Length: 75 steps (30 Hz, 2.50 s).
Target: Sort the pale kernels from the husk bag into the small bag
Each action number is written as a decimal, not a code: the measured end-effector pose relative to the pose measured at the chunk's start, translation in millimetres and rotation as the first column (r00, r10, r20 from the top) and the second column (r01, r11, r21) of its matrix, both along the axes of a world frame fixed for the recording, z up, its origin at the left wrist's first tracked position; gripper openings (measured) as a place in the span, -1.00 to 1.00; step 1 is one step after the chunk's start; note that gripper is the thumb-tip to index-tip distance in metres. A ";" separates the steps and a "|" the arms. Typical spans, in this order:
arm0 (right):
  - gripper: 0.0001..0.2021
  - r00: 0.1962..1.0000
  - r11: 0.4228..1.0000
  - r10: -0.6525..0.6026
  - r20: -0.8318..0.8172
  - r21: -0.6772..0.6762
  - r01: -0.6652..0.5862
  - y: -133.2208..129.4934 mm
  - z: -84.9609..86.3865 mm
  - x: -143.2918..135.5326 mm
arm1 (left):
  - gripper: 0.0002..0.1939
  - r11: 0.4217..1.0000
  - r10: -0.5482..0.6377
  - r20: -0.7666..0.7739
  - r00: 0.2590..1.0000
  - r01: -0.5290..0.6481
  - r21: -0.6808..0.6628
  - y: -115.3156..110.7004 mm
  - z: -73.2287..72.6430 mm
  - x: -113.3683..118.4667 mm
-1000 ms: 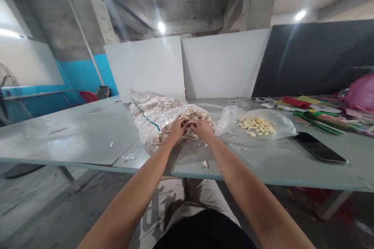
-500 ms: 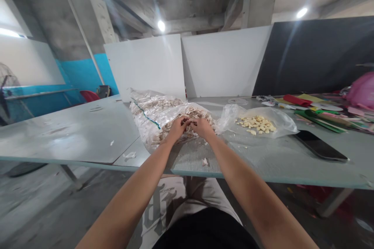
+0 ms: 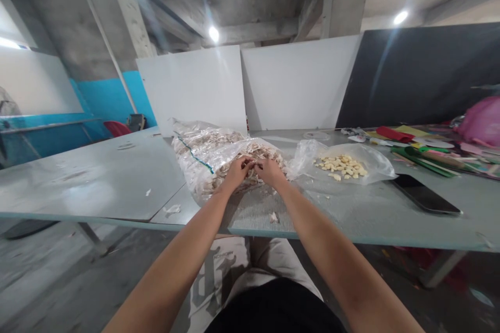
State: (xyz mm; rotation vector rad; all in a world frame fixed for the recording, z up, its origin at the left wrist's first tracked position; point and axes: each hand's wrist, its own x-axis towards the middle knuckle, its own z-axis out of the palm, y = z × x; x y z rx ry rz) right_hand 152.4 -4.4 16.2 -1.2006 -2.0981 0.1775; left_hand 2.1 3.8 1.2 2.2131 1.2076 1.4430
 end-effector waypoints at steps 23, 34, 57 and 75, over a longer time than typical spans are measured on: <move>-0.74 1.000 1.000 -0.027 -0.001 0.006 0.027 0.4 -0.6 -2.1 | -0.70 0.999 -0.004 0.022 1.000 0.005 -0.034 -1.7 0.9 -0.6; -0.75 1.000 1.000 -0.004 -0.007 -0.004 0.004 0.0 -2.1 -1.9 | -0.71 0.998 -0.019 0.023 1.000 0.020 -0.053 -2.4 0.2 -1.1; -0.73 0.999 0.998 -0.048 0.002 -0.027 0.048 0.3 -0.8 -2.0 | -0.71 0.998 -0.021 0.037 0.999 0.024 -0.063 1.0 -0.9 -0.8; -0.76 0.998 0.997 -0.059 0.004 0.044 0.059 3.5 -5.2 -2.9 | -0.71 0.997 -0.036 0.025 0.999 0.038 -0.060 -2.9 1.8 1.4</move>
